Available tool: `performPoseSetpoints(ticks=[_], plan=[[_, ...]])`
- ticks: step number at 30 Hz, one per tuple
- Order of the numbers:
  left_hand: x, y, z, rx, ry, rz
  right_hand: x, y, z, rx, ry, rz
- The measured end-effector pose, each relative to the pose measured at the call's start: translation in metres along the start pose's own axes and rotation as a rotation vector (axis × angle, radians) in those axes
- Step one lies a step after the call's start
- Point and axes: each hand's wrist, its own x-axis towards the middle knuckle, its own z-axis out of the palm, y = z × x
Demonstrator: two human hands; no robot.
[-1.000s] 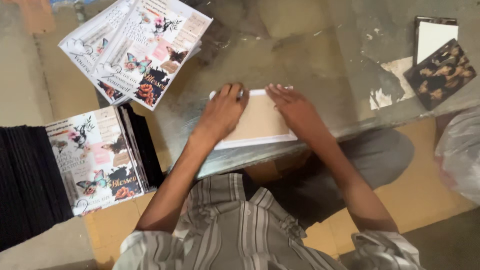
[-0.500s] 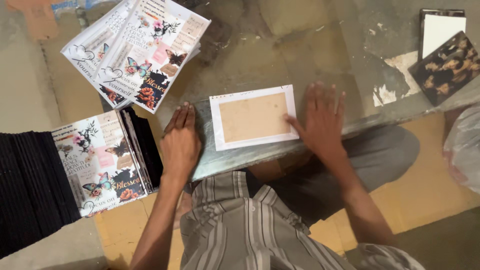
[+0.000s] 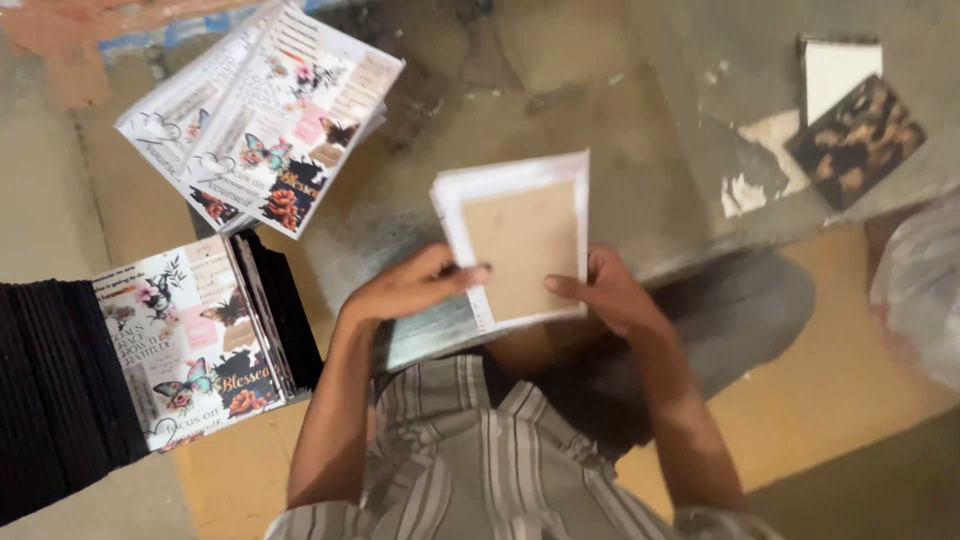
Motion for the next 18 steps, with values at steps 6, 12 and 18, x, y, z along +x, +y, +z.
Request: performPoseSetpoints(ticks=[6, 12, 18], plan=[[0.025, 0.045, -0.016, 0.082, 0.164, 0.392, 0.009, -0.053, -0.013, -0.915, -0.355, -0.137], [0.045, 0.059, -0.004, 0.671, -0.067, 0.125, 0.009, -0.097, 0.009, -1.179, -0.098, -0.330], [0.053, 0.054, -0.007, 0.474, -0.303, 0.064, 0.018, -0.086, 0.007, -1.067, -0.156, -0.326]])
